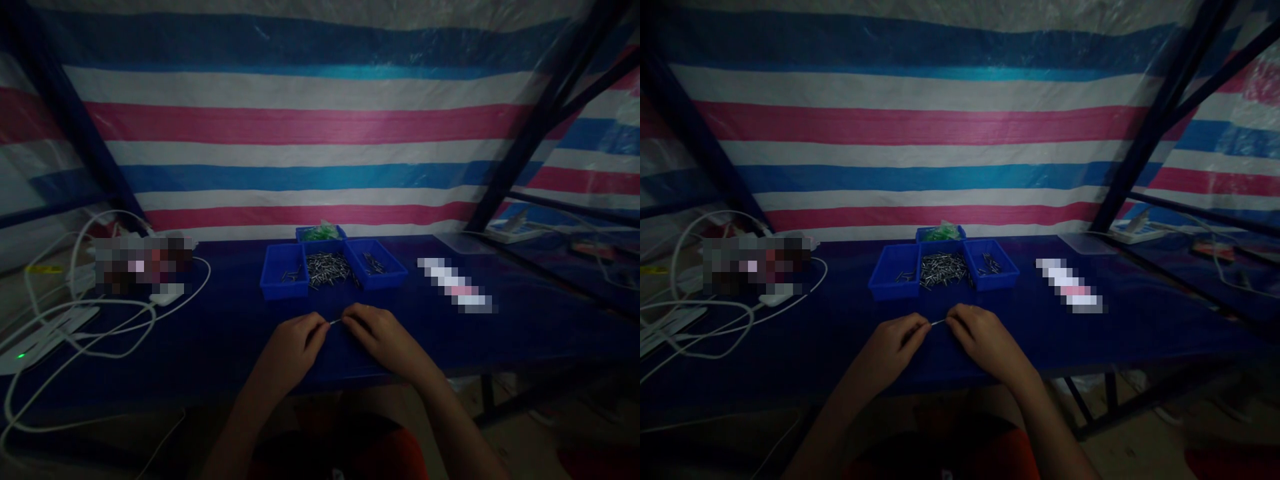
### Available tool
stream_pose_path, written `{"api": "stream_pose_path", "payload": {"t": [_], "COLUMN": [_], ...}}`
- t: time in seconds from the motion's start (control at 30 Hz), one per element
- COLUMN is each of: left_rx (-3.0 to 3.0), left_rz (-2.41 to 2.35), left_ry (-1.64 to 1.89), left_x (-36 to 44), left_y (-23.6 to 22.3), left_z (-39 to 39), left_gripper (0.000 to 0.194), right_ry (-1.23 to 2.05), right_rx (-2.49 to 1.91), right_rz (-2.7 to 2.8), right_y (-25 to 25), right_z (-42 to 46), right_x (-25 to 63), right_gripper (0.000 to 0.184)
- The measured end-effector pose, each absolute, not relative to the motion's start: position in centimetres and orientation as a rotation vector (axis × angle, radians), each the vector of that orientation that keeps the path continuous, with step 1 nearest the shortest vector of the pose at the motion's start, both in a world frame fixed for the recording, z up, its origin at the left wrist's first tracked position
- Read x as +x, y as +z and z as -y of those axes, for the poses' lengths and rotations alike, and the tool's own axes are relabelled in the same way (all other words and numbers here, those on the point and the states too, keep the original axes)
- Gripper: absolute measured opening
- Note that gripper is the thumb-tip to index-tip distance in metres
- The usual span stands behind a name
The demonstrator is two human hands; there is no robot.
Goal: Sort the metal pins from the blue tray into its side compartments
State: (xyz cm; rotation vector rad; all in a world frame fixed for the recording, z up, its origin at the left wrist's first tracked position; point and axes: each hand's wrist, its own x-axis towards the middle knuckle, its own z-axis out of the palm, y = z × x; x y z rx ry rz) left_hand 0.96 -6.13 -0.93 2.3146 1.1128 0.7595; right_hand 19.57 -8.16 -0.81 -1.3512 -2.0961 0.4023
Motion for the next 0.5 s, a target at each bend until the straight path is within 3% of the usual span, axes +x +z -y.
{"api": "stream_pose_path", "payload": {"t": [0.5], "left_rx": [2.268], "left_rz": [-1.151], "left_ry": [0.765], "left_x": [1.03], "left_y": [-1.0], "left_z": [6.13], "left_gripper": [0.009], "right_ry": [0.416], "right_rx": [-1.361], "right_rz": [2.092], "right_y": [-0.98], "right_z": [8.13], "right_x": [19.65], "right_gripper": [0.009]}}
